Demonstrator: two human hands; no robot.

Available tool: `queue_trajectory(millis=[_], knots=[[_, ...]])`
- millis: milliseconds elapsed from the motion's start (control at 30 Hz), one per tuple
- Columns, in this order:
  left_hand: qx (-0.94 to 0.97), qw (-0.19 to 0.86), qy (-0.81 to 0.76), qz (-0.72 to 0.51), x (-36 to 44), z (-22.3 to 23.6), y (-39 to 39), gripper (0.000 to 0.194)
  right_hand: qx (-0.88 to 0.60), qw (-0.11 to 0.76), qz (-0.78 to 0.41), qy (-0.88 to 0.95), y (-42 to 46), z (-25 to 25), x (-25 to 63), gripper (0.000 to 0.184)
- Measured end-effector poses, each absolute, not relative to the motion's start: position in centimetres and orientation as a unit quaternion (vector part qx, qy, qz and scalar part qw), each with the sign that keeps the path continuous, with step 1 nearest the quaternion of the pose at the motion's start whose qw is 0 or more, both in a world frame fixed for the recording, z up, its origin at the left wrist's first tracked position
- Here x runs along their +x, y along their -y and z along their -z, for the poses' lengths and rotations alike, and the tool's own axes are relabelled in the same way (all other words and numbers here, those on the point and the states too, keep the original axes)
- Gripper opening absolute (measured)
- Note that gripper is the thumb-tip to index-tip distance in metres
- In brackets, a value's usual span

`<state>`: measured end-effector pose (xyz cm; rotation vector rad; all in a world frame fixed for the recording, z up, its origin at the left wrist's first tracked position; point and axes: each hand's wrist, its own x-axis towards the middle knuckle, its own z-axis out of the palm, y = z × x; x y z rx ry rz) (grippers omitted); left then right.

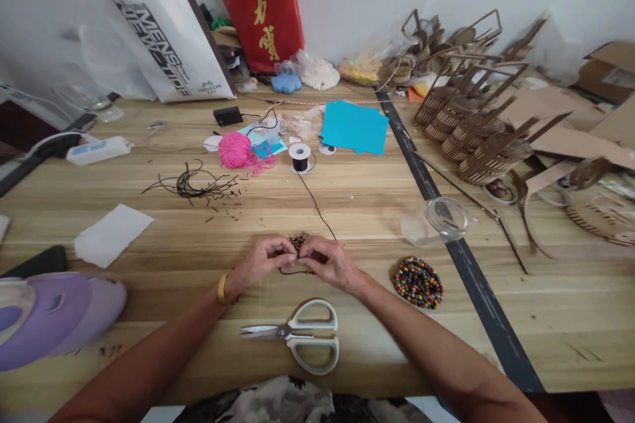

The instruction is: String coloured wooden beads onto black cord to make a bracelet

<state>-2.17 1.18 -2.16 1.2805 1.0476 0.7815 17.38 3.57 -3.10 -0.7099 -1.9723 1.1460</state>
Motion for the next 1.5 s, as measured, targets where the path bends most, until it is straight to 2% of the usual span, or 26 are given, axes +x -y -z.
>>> queue_trajectory(millis=[333,767,1033,1167,1333,1500], knots=[[0.578,0.575,-0.456,-0.357,-2.3,1.0,-1.2,0.026,-0.209,0.376,-0.419,0.799,-3.9,2.5,17.6,0.012],[0.546,0.629,-0.446,-0.329,-2.4,1.7,-1.2,0.022,-0.215,0.374,-0.396,0.811,-3.9,2.8,17.7,0.009],[0.560,0.614,-0.446,-0.332,-2.4,1.9,-1.3,0.024,-0.218,0.368,-0.403,0.809,-3.7,2.4,17.5,0.012],[0.560,0.612,-0.444,-0.338,-2.4,1.9,-1.2,0.024,-0.239,0.370,-0.407,0.800,-3.7,2.2,17.6,0.014],[0.562,0.606,-0.449,-0.340,-2.4,1.8,-1.2,0.023,-0.335,0.400,-0.419,0.743,-4.4,1.7,18.3,0.017],[0.566,0.598,-0.457,-0.338,-2.3,2.0,-1.2,0.025,-0.385,0.346,-0.404,0.754,-5.3,1.2,19.1,0.016]])
